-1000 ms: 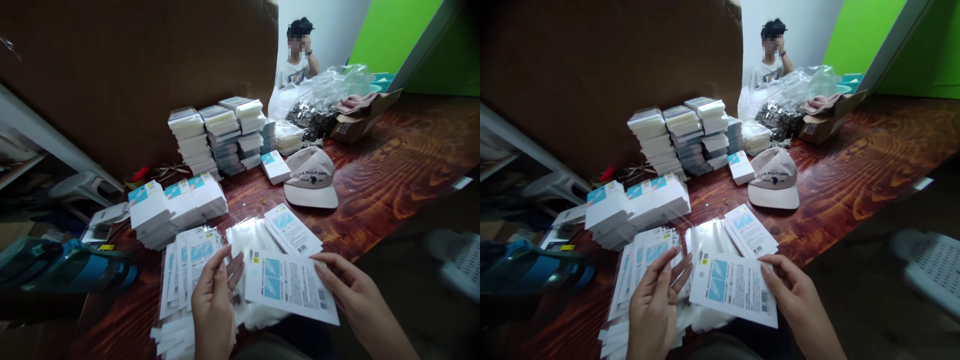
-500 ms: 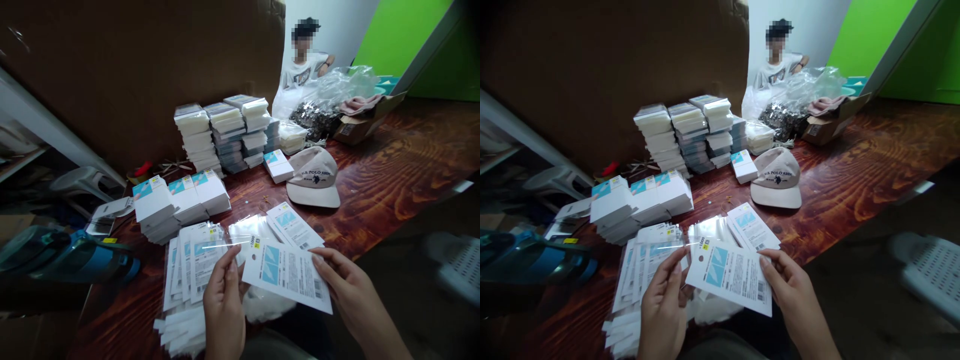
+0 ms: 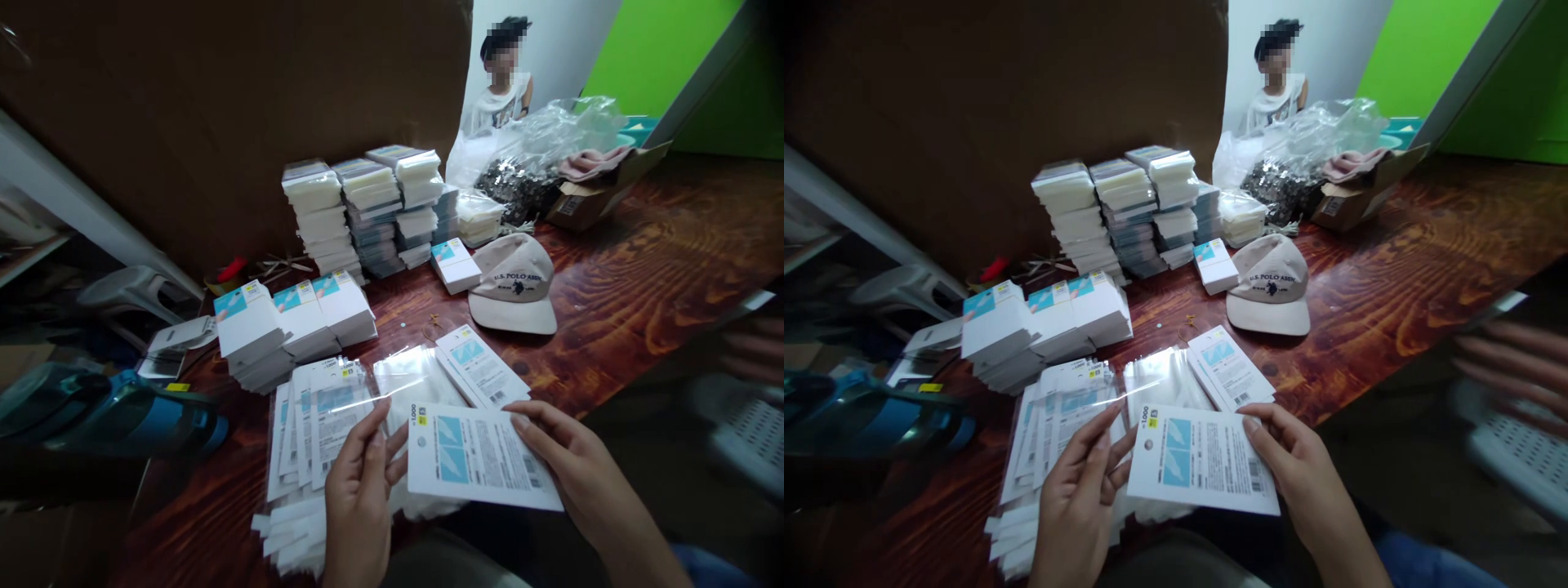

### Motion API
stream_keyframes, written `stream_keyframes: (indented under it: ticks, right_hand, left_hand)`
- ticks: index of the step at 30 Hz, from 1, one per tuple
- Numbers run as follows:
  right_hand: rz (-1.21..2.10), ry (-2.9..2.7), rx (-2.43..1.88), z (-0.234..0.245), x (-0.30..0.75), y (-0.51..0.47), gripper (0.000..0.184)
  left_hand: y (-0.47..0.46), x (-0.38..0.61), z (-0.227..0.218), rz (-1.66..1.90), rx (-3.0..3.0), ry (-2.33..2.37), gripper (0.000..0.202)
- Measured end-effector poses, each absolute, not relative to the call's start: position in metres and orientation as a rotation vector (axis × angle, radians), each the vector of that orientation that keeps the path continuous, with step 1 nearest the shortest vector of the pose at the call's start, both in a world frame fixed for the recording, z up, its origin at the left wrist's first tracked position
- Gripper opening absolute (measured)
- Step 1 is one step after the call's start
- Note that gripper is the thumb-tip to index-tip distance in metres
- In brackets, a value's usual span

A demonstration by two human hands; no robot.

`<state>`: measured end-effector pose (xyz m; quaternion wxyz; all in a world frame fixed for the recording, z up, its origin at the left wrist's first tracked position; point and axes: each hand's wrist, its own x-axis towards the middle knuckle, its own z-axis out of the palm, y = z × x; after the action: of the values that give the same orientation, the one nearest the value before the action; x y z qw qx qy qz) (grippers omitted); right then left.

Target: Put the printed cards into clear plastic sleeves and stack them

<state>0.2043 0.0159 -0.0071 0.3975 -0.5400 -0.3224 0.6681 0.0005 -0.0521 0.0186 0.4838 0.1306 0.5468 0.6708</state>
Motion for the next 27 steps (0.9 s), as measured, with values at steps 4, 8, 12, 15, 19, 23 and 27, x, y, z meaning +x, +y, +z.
stream_keyframes:
  ticks: [4,8,12,15,19,23,27]
  right_hand:
    - [1.613,-0.821,-1.362,-0.013,0.198,0.019,0.036]
    - [1.589,-0.805,-1.392,-0.016,0.197,0.023,0.038]
    - [1.721,-0.787,-1.369,-0.011,0.200,0.025,0.039]
    - [1.776,-0.772,-1.364,-0.007,0.201,0.026,0.038]
    - [1.640,-0.767,-1.372,-0.008,0.192,0.022,0.037]
    - [1.469,-0.747,-1.365,-0.010,0.171,0.009,0.037]
    - [1.441,-0.690,-1.323,-0.014,0.158,-0.003,0.036]
  left_hand:
    - [-0.052,0.001,0.017,1.615,0.315,1.330,0.033]
    - [-0.052,-0.004,0.020,1.593,0.317,1.367,0.032]
    - [-0.056,-0.011,0.025,1.525,0.360,1.394,0.023]
    - [-0.060,-0.016,0.025,1.444,0.407,1.397,0.021]
    - [-0.064,-0.017,0.025,1.379,0.506,1.443,0.025]
    - [-0.065,-0.010,0.027,1.509,0.499,1.536,0.039]
    - [-0.062,-0.008,0.027,1.645,0.397,1.490,0.053]
